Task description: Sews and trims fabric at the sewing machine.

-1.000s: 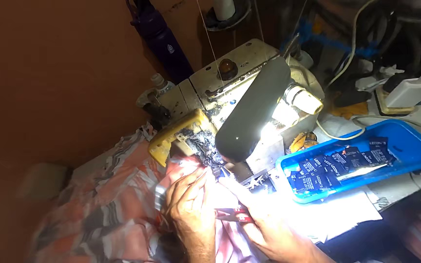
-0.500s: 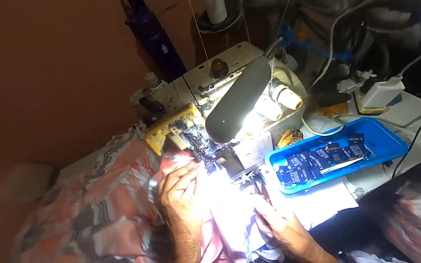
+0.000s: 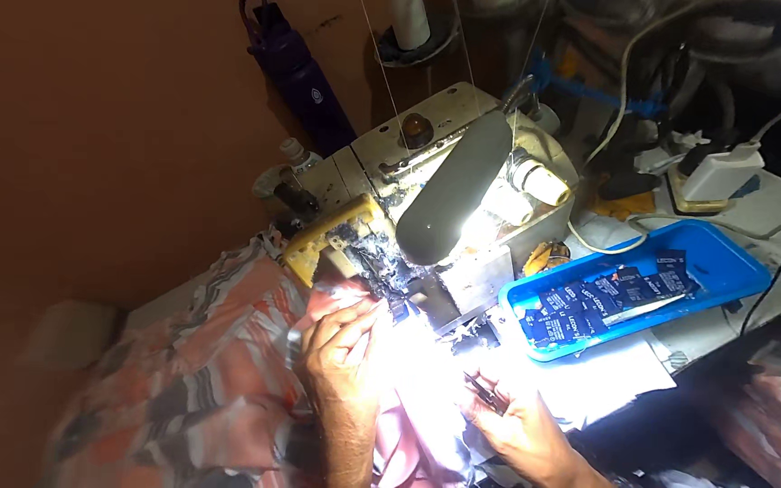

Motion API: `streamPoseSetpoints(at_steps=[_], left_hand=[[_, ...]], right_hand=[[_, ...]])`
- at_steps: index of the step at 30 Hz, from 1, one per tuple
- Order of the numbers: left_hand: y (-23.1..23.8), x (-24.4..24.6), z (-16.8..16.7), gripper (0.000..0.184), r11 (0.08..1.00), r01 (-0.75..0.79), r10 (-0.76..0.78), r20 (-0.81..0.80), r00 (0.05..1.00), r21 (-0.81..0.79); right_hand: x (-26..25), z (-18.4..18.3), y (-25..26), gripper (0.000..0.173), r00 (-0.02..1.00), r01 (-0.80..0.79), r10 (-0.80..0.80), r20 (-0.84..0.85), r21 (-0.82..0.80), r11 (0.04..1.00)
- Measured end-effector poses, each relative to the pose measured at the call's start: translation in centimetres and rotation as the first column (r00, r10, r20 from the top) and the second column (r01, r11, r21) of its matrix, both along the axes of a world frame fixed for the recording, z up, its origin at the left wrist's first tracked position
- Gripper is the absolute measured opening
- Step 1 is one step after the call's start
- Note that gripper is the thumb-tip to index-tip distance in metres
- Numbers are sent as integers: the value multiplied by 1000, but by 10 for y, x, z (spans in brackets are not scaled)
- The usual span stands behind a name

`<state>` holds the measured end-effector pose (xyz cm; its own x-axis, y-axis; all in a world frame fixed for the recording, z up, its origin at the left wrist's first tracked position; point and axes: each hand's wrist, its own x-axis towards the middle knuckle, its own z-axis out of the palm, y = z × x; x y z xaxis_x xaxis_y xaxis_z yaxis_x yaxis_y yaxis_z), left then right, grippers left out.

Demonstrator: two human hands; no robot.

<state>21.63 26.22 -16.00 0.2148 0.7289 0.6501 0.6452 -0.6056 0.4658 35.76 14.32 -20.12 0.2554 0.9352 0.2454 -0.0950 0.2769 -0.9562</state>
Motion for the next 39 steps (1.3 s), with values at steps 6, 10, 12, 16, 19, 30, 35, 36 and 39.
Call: streamPoseSetpoints(at_steps=[6, 10, 12, 16, 19, 30, 35, 36, 39], left_hand=[[0, 1, 1, 16, 1000, -12, 12, -28, 1000, 8], [0, 1, 2, 16, 1000, -9, 8, -6, 1000, -5], [-1, 1, 2, 16, 1000, -9, 9, 3, 1000, -19], [-2, 3, 2, 16, 998, -14, 15, 17, 1000, -60], [-2, 2, 3, 15, 997, 1, 3, 41, 999, -83], [-1, 0, -2, 15, 1000, 10, -10, 17, 1000, -5], [-3, 1, 1, 16, 1000, -11, 10, 0, 1000, -10], [-2, 1, 1, 16, 1000, -15, 15, 1, 1000, -15], [5, 1, 3, 16, 998, -23, 23, -2, 1000, -54]], right_hand=[[-1, -2, 1, 11, 1000, 13, -13, -8, -1, 1000], [-2, 0, 1, 11, 1000, 25, -25, -2, -19, 1000], [-2, 0, 1, 11, 999, 38, -38, 6, -24, 999], [0, 4, 4, 9, 998, 48, -47, 35, -22, 999], [1, 4, 7, 9, 997, 65, -64, 48, -30, 997], [-12, 3, -18, 17, 996, 74, -76, 54, 43, 996], [-12, 1, -19, 23, 991, 103, -104, 81, 28, 994], [-12, 1, -19, 24, 990, 100, -101, 94, 20, 995], [-16, 4, -6, 19, 975, 96, -111, 195, 86, 992]])
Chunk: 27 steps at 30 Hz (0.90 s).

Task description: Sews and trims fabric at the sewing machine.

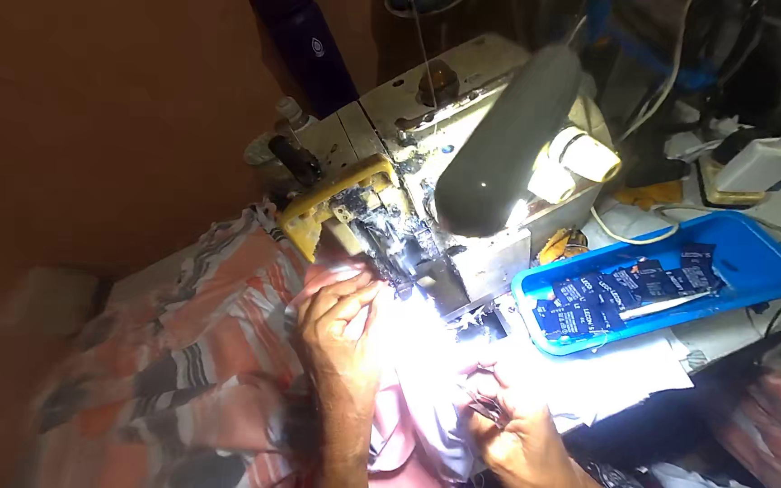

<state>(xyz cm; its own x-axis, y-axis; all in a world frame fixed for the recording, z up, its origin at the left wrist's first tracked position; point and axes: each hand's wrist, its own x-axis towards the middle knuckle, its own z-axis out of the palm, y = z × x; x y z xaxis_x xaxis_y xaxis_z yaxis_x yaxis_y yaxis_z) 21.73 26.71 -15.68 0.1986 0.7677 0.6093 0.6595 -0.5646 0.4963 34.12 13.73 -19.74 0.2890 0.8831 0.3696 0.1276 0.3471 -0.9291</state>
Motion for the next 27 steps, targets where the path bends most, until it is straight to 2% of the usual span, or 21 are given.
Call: streamPoseSetpoints(at_steps=[3, 6, 8, 10, 13, 14, 16, 18, 20, 22, 24, 25, 26, 27], left_hand=[[18, -6, 14, 18, 985, -9, 6, -18, 1000, -171], [36, -14, 22, 20, 961, -51, 55, 6, 998, -272], [28, -22, 19, 24, 945, -79, 118, 105, 987, -316], [2, -36, -1, 24, 978, -60, 114, 274, 955, -199], [-75, -41, -34, 25, 996, -77, 91, 433, 897, -49], [-101, -39, -43, 22, 993, -100, 116, 472, 874, -58], [-136, -39, -54, 12, 988, -122, 152, 504, 850, -92], [-143, -45, -48, 9, 989, -147, 137, 435, 890, -9], [-134, -54, -29, 14, 976, -167, 114, 317, 941, 143], [-115, -58, -6, 28, 957, -184, 157, 132, 979, 223], [-96, -55, 6, 46, 956, -162, 190, -98, 977, 244], [-87, -52, 6, 42, 957, -140, 187, -172, 967, 254], [-81, -51, 4, 30, 959, -124, 170, -168, 971, 255], [-80, -50, 1, 22, 962, -121, 148, -93, 985, 244]], right_hand=[[-22, 19, 30, 19, 965, -29, -14, 263, 159, 987], [-40, 43, 57, 15, 912, -63, 10, 410, 114, 991], [-37, 54, 59, 12, 898, -36, -3, 440, 81, 996], [-27, 48, 39, 13, 894, -95, 42, 447, 96, 991], [-10, 17, -9, 27, 929, -152, 109, 354, 95, 984], [-4, 7, -22, 33, 944, -128, 98, 315, 77, 989], [9, -5, -38, 29, 946, -2, -14, 323, 50, 999], [21, -8, -39, 25, 908, 106, -116, 403, 48, 993], [27, -6, -37, 25, 896, 130, -121, 427, 8, 991], [29, -4, -33, 30, 914, 124, -112, 389, -7, 992], [25, 0, -32, 44, 918, 129, -124, 377, 12, 992], [21, 3, -31, 50, 914, 132, -132, 383, 26, 991], [17, 5, -31, 50, 909, 140, -146, 390, 44, 989], [13, 7, -30, 46, 905, 148, -162, 393, 66, 987]])
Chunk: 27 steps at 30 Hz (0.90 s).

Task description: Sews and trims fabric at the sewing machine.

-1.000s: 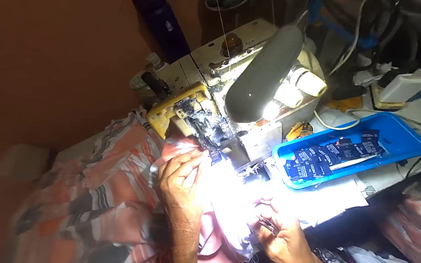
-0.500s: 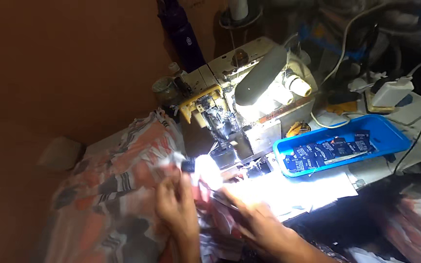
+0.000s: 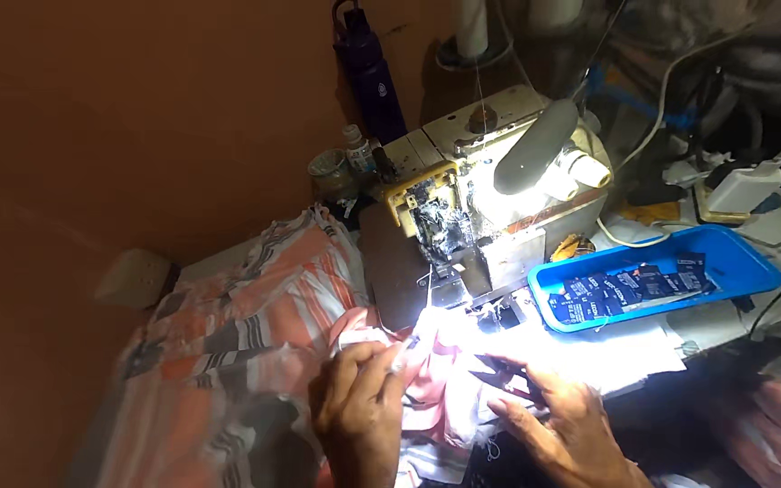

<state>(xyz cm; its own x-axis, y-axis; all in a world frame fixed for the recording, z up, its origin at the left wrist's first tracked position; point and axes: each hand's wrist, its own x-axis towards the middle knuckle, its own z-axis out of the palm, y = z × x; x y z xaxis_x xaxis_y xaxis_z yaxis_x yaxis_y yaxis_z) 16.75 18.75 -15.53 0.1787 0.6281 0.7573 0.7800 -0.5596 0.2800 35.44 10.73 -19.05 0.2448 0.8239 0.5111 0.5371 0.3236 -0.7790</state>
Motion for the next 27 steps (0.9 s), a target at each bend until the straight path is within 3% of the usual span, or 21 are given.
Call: streamPoseSetpoints(at_steps=[4, 11, 19, 27], left_hand=[[-3, -5, -4, 24, 993, 103, -77, 363, 929, -52], [-8, -10, -4, 19, 998, 35, -11, 461, 887, -44], [-16, 3, -8, 23, 994, -109, 104, 348, 932, -8], [-18, 8, -18, 24, 980, -154, 113, 278, 954, 128]], right_hand=[[-11, 7, 11, 35, 999, -19, 16, 32, 91, 996], [-32, 23, 37, 27, 982, -14, -20, 186, 182, 983], [-54, 35, 46, 20, 948, -106, 43, 314, 186, 977], [-66, 26, 49, 15, 909, -85, -23, 415, 240, 967]])
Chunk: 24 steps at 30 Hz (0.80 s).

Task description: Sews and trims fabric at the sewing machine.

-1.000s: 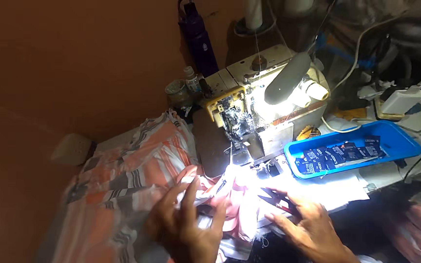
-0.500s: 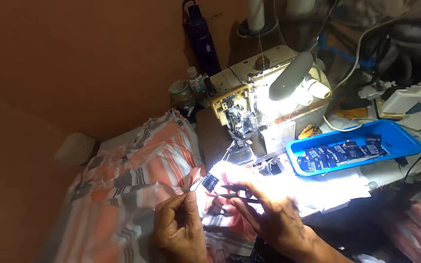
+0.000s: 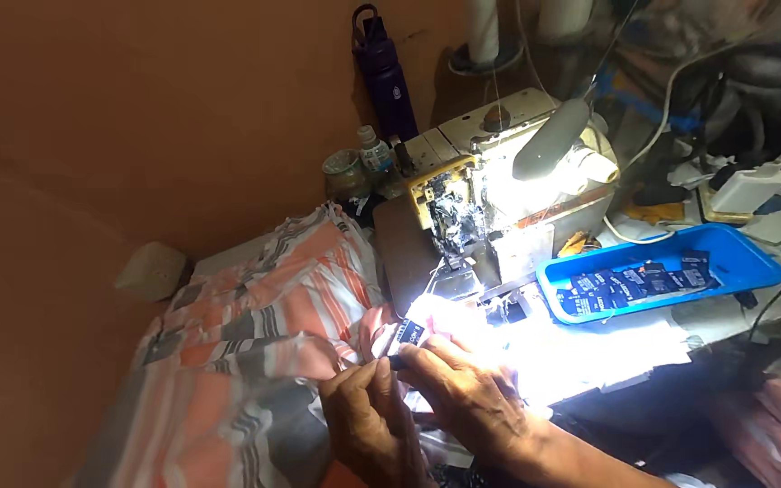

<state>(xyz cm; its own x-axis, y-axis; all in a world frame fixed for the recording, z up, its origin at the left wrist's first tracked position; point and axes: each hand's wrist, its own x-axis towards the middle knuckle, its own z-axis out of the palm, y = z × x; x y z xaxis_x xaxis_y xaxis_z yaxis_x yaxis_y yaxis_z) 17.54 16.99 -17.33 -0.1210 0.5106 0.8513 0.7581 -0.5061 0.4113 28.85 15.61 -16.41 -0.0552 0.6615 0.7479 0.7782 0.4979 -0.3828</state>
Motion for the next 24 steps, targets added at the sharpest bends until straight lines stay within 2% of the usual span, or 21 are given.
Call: streamPoseSetpoints(at_steps=[5, 10, 14, 16, 19, 24], left_hand=[[1, -1, -7, 20, 996, 20, -19, -8, 1000, 87], [-1, -1, -11, 21, 999, 20, -20, 1, 1000, 49], [-7, -9, -9, 40, 989, 5, -15, -65, 998, -148], [-7, -11, -11, 38, 984, -11, -4, -86, 996, -179], [-9, -10, -9, 17, 986, -49, 35, -89, 995, -161], [-11, -12, 2, 15, 987, -15, -1, -97, 995, -161]], right_hand=[[1, -2, 2, 17, 1000, -4, 5, 8, -25, 1000], [7, -1, 2, 18, 1000, -22, 23, 11, -47, 999], [41, 11, 16, 14, 975, 219, -220, 33, 7, 976], [59, 18, 25, 10, 949, 299, -291, 121, -52, 953], [65, 24, 41, 8, 967, 227, -202, 154, -167, 960], [62, 27, 51, 9, 985, 54, -17, 172, -214, 975]])
